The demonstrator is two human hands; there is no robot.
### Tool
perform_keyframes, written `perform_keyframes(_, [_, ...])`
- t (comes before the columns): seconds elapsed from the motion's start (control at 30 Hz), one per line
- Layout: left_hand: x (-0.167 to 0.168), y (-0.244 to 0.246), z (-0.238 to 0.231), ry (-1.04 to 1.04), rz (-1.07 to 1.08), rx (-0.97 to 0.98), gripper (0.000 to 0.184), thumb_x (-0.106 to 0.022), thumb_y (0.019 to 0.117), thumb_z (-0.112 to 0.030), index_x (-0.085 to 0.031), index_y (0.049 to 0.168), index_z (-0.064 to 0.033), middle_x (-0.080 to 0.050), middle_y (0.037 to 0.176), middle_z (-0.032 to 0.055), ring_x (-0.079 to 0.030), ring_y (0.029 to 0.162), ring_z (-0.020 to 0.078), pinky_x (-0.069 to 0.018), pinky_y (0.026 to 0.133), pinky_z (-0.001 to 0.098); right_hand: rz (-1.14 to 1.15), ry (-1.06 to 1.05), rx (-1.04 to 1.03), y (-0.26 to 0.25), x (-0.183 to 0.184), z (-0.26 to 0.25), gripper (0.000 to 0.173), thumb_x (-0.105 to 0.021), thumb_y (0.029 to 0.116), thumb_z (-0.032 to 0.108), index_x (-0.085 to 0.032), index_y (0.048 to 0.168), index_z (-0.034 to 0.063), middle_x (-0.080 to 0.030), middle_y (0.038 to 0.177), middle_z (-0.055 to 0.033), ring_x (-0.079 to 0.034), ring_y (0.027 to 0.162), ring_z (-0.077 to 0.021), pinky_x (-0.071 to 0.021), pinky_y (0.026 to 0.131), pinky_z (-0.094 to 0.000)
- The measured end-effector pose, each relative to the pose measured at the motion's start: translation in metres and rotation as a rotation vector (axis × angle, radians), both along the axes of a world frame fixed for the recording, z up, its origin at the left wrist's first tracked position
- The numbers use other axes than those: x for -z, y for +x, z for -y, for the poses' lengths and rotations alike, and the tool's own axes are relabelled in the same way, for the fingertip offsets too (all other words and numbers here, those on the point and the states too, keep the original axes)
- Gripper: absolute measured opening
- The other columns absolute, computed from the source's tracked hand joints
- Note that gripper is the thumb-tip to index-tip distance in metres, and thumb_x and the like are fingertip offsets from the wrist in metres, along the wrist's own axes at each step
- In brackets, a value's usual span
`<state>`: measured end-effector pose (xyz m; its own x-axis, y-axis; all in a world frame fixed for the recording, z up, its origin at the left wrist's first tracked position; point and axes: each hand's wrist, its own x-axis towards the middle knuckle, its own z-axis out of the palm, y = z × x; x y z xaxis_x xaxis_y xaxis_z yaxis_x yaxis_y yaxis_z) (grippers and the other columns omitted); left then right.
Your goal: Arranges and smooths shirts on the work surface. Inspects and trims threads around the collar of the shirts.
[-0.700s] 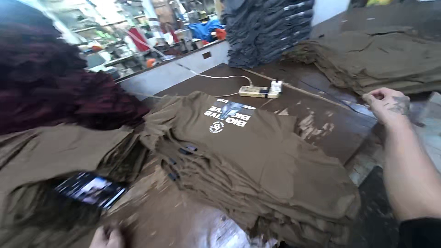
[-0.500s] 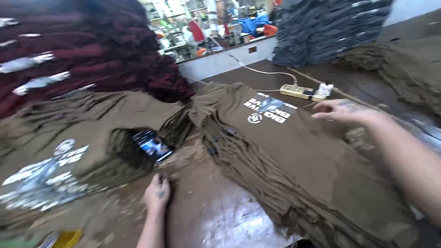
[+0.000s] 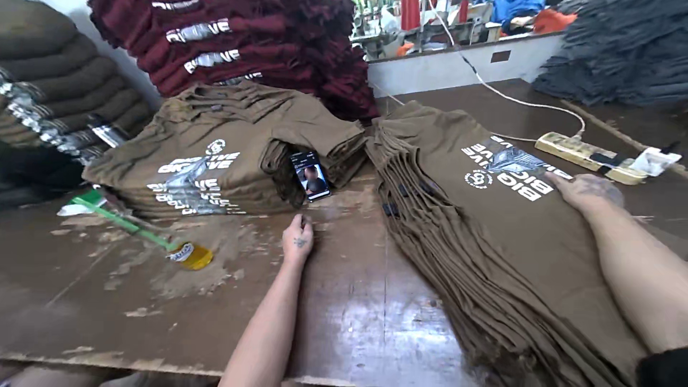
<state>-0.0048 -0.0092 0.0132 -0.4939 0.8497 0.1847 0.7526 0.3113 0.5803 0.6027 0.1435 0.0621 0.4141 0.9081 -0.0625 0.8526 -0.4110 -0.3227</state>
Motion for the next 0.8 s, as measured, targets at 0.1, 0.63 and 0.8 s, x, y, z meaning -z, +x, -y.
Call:
perform_keyframes(0.1, [0.003,-0.005,0.000,0.078,0.016,-0.026,0.033,-0.043,0.1074,-0.018,-0.067,0.118,0.0019,-0.070,0.103,0.0261,-0.068,0.102,0.0410,-0.0489,0.092,0.0617,0.007,0.002,-0.087,0.003,-0.008,0.007,0.084,-0.038,0.1030,0.066,-0.058,0.135,-0.0083,-0.055,0.141,-0.0355,-0.049,0.137,-0.0502,-0.0364,0.110,-0.0685])
perform_keyframes(0.63, [-0.005,0.019,0.001,0.002,0.001,-0.081,0.039,-0.042,0.1096,-0.025,-0.063,0.128,0.0015,-0.067,0.120,0.0290,-0.063,0.118,0.0463,-0.0435,0.099,0.0674,0.017,0.081,-0.957,-0.148,-0.014,0.083,0.055,-0.058,0.1027,0.030,-0.047,0.155,0.0139,-0.045,0.155,-0.0250,-0.041,0.145,-0.0435,-0.0305,0.116,-0.0664])
perform_keyframes(0.8, [-0.010,0.024,-0.003,0.054,0.125,-0.104,0.040,-0.041,0.1103,-0.025,-0.064,0.128,0.0016,-0.066,0.125,0.0274,-0.061,0.123,0.0433,-0.0417,0.105,0.0643,-0.238,0.004,-1.033,-0.228,-0.034,0.134,0.071,-0.036,0.1057,0.059,-0.024,0.166,0.0235,-0.021,0.169,-0.0226,-0.016,0.157,-0.0438,-0.0134,0.122,-0.0692])
